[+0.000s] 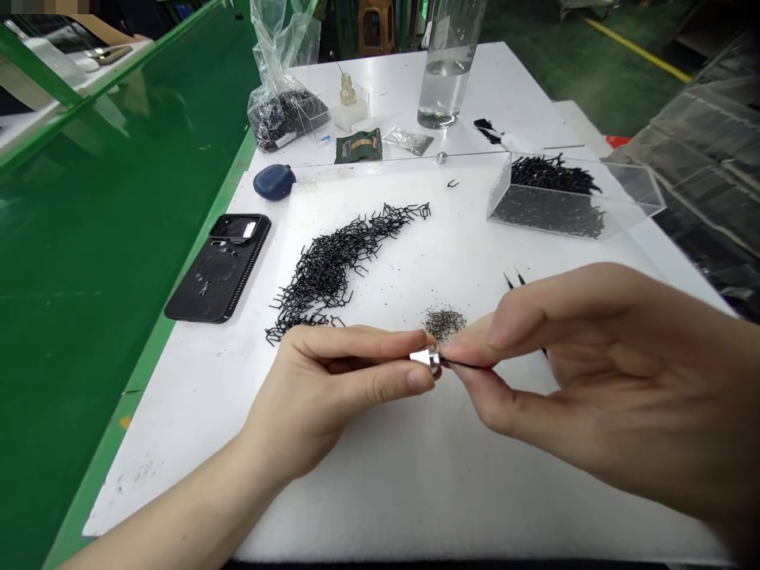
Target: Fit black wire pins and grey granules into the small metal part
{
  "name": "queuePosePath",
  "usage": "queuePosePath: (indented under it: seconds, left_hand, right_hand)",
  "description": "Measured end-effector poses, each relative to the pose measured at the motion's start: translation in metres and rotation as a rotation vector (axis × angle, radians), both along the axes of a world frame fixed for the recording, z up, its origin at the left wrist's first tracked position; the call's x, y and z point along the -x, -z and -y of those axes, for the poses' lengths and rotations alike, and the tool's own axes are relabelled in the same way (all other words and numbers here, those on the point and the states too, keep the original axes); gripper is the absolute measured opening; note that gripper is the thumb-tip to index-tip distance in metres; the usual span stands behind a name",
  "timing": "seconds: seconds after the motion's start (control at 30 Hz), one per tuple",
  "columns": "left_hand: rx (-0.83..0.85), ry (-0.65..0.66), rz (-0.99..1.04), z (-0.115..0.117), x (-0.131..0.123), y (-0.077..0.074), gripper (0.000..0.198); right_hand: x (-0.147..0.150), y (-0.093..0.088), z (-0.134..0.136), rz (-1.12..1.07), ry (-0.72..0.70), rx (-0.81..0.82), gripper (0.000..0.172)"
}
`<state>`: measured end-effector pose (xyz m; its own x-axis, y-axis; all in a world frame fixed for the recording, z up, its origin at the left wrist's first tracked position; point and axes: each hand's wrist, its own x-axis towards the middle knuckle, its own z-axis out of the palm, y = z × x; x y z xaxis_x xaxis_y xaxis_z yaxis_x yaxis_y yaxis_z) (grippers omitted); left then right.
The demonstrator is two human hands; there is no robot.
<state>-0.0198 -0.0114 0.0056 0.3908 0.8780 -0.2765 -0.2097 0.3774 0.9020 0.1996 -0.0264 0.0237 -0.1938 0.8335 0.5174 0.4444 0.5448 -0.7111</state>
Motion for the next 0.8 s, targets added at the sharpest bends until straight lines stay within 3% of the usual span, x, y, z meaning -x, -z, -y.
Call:
queuePosePath:
  seconds: [0.8]
  left_hand:
    - [0.004,-0.008,-0.025,0.0016,-0.0013,-0.0031,0.021]
  right_hand:
    - [-0.0054,0.0048,0.0015,-0.057,-0.102,0.072,0.029]
